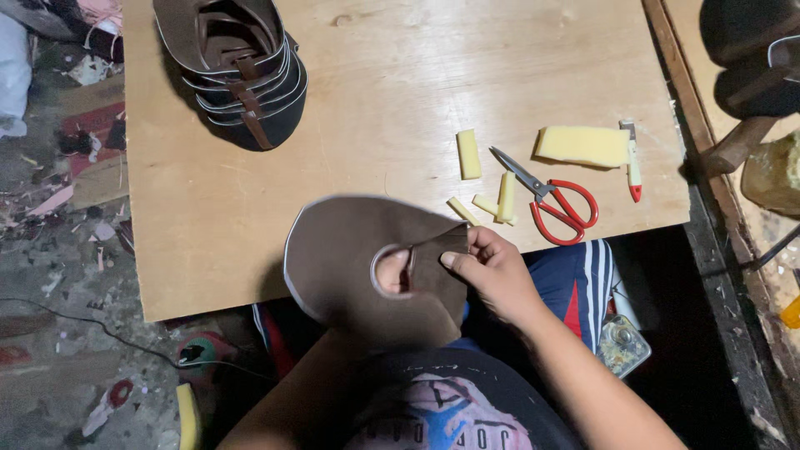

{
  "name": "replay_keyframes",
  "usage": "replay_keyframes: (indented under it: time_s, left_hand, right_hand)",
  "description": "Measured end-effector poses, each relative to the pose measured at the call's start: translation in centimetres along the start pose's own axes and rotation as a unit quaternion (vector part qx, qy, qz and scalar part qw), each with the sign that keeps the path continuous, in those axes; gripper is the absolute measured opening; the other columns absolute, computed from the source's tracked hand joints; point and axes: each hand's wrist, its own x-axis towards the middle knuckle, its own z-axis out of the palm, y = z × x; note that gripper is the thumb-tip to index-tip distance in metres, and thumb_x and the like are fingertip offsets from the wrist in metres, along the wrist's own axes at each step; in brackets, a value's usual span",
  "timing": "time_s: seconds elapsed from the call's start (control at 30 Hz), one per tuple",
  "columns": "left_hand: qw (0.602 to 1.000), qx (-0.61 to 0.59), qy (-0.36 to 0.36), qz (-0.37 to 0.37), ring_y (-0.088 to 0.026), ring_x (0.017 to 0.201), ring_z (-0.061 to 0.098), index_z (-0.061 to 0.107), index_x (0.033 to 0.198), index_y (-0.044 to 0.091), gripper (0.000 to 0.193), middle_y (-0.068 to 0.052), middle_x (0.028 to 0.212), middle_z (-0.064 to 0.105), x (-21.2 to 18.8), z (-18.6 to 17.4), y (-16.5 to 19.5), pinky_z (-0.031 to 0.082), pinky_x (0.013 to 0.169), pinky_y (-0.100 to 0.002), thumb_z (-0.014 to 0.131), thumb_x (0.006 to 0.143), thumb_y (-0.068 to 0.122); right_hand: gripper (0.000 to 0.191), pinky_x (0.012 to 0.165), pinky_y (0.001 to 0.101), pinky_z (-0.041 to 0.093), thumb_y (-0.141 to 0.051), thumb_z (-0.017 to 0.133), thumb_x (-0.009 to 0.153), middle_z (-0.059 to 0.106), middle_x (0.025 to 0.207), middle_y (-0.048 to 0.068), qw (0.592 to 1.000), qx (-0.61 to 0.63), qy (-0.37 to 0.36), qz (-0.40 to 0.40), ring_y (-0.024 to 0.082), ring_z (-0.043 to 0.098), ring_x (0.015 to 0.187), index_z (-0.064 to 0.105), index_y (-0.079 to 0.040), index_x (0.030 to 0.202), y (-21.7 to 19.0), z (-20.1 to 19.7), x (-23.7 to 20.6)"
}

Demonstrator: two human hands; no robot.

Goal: The person handles a brown shoe upper at a workbench, turning and flexing it, then cuts a block of yellow foam into strips with red-handled scissors and inserts the foam pieces into the shoe upper, pressing them inside. They continue trimming foam pieces and fitting them into the upper.

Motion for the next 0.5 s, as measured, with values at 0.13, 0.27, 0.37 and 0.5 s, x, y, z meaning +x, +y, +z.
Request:
replay_keyframes:
  time_s: [0.13, 0.27, 0.37, 0.5]
  left_hand:
    - [0.984, 0.093, 0.015, 0.151, -0.018, 0.115, 0.065, 0.062, 0.130, -0.001, 0.037, -0.010, 0.124, 0.070, -0.5, 1.5, 1.6, 0.052, 0.103, -0.032, 0.065, 0.093, 0.000]
    - [0.991, 0.071, 0.055, 0.102, -0.012, 0.107, 0.065, 0.061, 0.123, 0.003, 0.035, -0.003, 0.117, 0.069, -0.8, 3.7, 1.4, 0.053, 0.095, -0.028, 0.070, 0.089, 0.001]
    - [0.944, 0.192, 0.183, 0.194, -0.015, 0.085, 0.068, 0.070, 0.109, -0.003, 0.014, -0.007, 0.096, 0.073, 0.0, 3.6, 1.1, 0.056, 0.077, -0.029, 0.072, 0.097, 0.004]
    - [0.894, 0.262, 0.228, 0.285, -0.013, 0.084, 0.068, 0.066, 0.108, -0.001, 0.017, -0.006, 0.091, 0.072, 1.1, 2.4, 0.5, 0.055, 0.074, -0.030, 0.069, 0.092, 0.005]
  right_hand:
    - [0.037, 0.089, 0.0274, 0.055, 0.001, 0.064, 0.087, 0.071, 0.111, 0.004, 0.987, 0.135, 0.047, -0.070, 0.010, 0.068, 0.098, 0.060, -0.002, 0.123, -1.9, 1.6, -0.1]
    - [0.037, 0.084, 0.0308, 0.052, 0.005, 0.069, 0.089, 0.067, 0.112, 0.008, 0.983, 0.096, 0.108, -0.113, 0.013, 0.062, 0.096, 0.062, 0.002, 0.126, -1.5, 3.0, -0.4]
    - [0.042, 0.088, 0.0298, 0.054, -0.001, 0.075, 0.084, 0.070, 0.114, 0.005, 0.983, 0.028, 0.123, -0.134, 0.012, 0.066, 0.101, 0.063, -0.001, 0.124, 0.1, 3.3, -0.2]
    - [0.023, 0.078, 0.0337, 0.054, -0.015, 0.076, 0.095, 0.070, 0.096, 0.011, 0.985, -0.093, 0.115, -0.092, 0.017, 0.066, 0.087, 0.071, 0.003, 0.108, 2.2, 2.7, 0.4]
